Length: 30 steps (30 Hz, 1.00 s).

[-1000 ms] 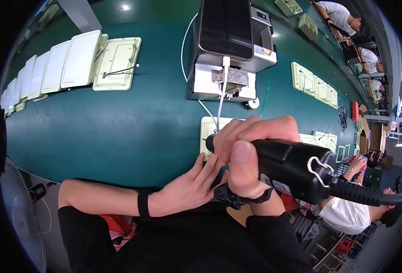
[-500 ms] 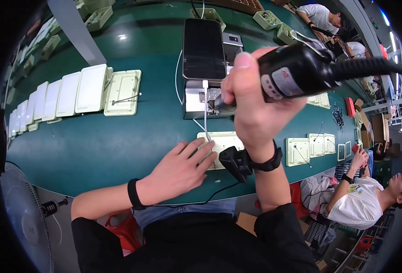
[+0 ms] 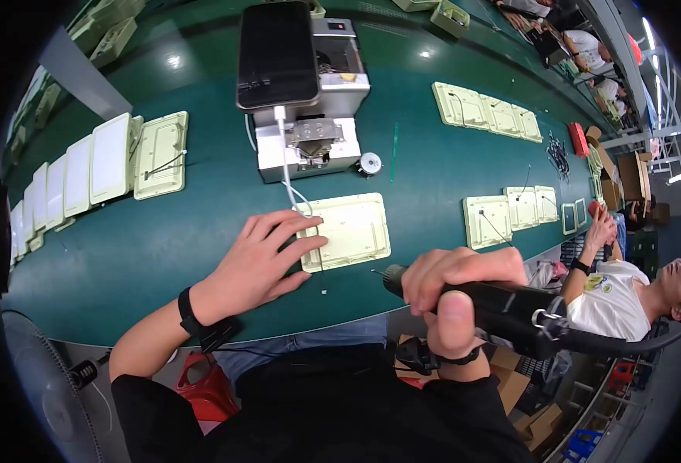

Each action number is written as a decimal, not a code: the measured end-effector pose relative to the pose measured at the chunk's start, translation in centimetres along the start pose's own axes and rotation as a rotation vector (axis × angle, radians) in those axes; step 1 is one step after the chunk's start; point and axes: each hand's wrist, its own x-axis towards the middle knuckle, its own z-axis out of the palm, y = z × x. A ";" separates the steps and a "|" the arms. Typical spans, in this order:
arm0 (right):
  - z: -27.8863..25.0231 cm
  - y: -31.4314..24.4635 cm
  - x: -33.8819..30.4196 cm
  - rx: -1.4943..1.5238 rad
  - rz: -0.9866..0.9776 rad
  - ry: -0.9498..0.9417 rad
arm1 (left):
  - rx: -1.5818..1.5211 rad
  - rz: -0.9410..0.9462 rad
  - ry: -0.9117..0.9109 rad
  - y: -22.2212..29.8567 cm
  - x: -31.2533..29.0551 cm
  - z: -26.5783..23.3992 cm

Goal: Use an electric screwdriver to secure screws into electronic device housings on an assembly line.

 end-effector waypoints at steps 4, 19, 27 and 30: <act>0.0 0.5 -0.6 -0.077 -0.011 0.037 | -0.012 -0.013 -0.015 0.4 0.2 -0.2; -1.1 3.1 -0.4 0.075 -0.009 -0.010 | -0.508 -0.301 0.190 0.3 2.8 -0.9; -2.2 4.2 -1.8 0.243 -0.042 0.037 | -0.154 -0.540 0.064 0.5 2.2 -4.6; -1.6 4.0 -1.0 0.167 -0.033 -0.010 | 0.019 -0.576 0.265 0.3 0.4 -6.3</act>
